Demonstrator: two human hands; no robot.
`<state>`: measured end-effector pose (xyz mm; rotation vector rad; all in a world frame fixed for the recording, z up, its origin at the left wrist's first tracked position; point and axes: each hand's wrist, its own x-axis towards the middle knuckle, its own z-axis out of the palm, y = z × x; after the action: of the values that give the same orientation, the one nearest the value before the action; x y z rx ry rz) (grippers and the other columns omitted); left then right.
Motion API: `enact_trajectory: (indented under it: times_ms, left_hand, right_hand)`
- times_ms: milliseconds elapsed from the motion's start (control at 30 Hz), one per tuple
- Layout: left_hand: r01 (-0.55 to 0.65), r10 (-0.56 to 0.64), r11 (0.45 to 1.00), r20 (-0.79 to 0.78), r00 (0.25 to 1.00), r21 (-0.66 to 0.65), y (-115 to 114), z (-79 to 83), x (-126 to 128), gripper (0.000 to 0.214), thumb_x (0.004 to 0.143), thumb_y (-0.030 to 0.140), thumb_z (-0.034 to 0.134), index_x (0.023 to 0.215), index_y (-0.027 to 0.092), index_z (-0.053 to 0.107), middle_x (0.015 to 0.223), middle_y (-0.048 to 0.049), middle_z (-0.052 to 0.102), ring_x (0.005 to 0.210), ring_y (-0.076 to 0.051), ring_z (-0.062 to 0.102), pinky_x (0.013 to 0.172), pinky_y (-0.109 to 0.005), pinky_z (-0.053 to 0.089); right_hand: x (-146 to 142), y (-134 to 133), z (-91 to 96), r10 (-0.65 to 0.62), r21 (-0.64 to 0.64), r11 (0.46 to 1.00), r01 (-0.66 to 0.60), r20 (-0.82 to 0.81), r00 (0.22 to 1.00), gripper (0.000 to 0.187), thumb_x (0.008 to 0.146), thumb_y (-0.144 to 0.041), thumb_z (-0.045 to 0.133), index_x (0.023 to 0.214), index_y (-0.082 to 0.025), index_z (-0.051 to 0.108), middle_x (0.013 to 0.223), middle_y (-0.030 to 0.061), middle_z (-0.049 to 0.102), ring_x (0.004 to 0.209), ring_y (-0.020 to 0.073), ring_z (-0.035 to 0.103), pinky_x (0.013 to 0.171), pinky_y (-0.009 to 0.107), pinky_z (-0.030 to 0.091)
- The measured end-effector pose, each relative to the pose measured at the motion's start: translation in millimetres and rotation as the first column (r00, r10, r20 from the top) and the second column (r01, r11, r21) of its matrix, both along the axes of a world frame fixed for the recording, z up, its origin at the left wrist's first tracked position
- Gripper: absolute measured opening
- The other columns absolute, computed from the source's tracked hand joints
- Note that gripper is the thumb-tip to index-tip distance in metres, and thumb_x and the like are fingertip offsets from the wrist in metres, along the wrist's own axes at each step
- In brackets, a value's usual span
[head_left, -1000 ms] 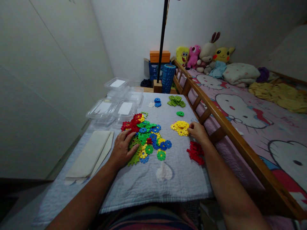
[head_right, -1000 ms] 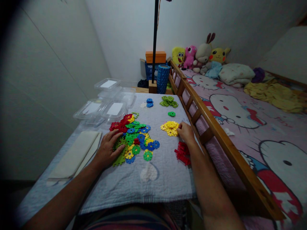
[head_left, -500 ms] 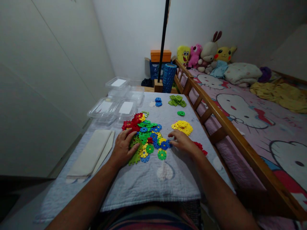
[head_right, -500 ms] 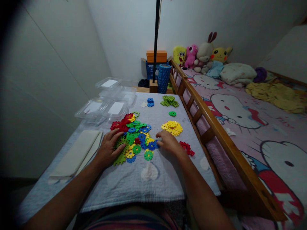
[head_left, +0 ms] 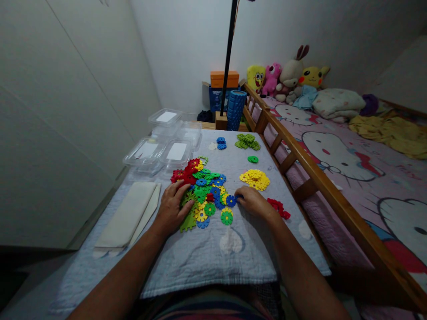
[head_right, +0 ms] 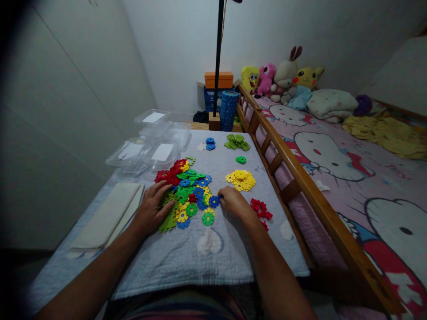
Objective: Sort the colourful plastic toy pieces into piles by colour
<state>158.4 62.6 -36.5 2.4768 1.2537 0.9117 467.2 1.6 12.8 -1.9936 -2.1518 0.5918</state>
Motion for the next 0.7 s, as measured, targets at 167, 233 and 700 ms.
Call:
enact_trajectory:
  times_ms: [167, 233, 700]
  left_hand:
    - [-0.015, 0.015, 1.0, 0.011, 1.0, -0.026, 0.3, 0.6, 0.6, 0.049, 0.095, 0.046, 0.053, 0.138, 0.022, 0.055, 0.146, -0.0143, 0.049, 0.137, -0.033, 0.045, 0.116, -0.056, 0.038]
    - [-0.015, 0.016, 0.999, 0.02, 1.0, -0.039, 1.5, 0.9, 0.6, 0.047, 0.096, 0.045, 0.052, 0.138, 0.023, 0.055, 0.145, -0.0137, 0.05, 0.137, -0.032, 0.045, 0.116, -0.056, 0.038]
    - [-0.047, 0.058, 0.994, 0.109, 0.992, -0.102, 9.0, -1.3, -3.5, 0.039, 0.1, 0.039, 0.045, 0.133, 0.025, 0.059, 0.141, -0.0113, 0.054, 0.133, -0.029, 0.048, 0.115, -0.056, 0.039]
  right_hand:
    - [20.3, 24.9, 18.6, 0.017, 0.141, 0.99, -0.003, -0.1, 0.995, 0.019, 0.086, -0.016, 0.06, 0.09, -0.017, 0.079, 0.095, 0.0083, 0.073, 0.095, 0.02, 0.063, 0.085, 0.027, 0.044]
    - [27.0, 44.5, 25.5, -0.04, 0.165, 0.984, 0.072, -0.186, 0.982, 0.017, 0.085, -0.017, 0.061, 0.087, -0.017, 0.078, 0.089, 0.0059, 0.073, 0.087, 0.0178, 0.064, 0.079, 0.026, 0.045]
    - [-2.9, 211.2, 4.8, -0.627, -0.324, 0.669, 0.668, -0.73, 0.273, 0.022, 0.075, -0.004, 0.071, 0.078, -0.017, 0.054, 0.051, -0.0082, 0.051, 0.043, 0.0065, 0.052, 0.044, 0.014, 0.039]
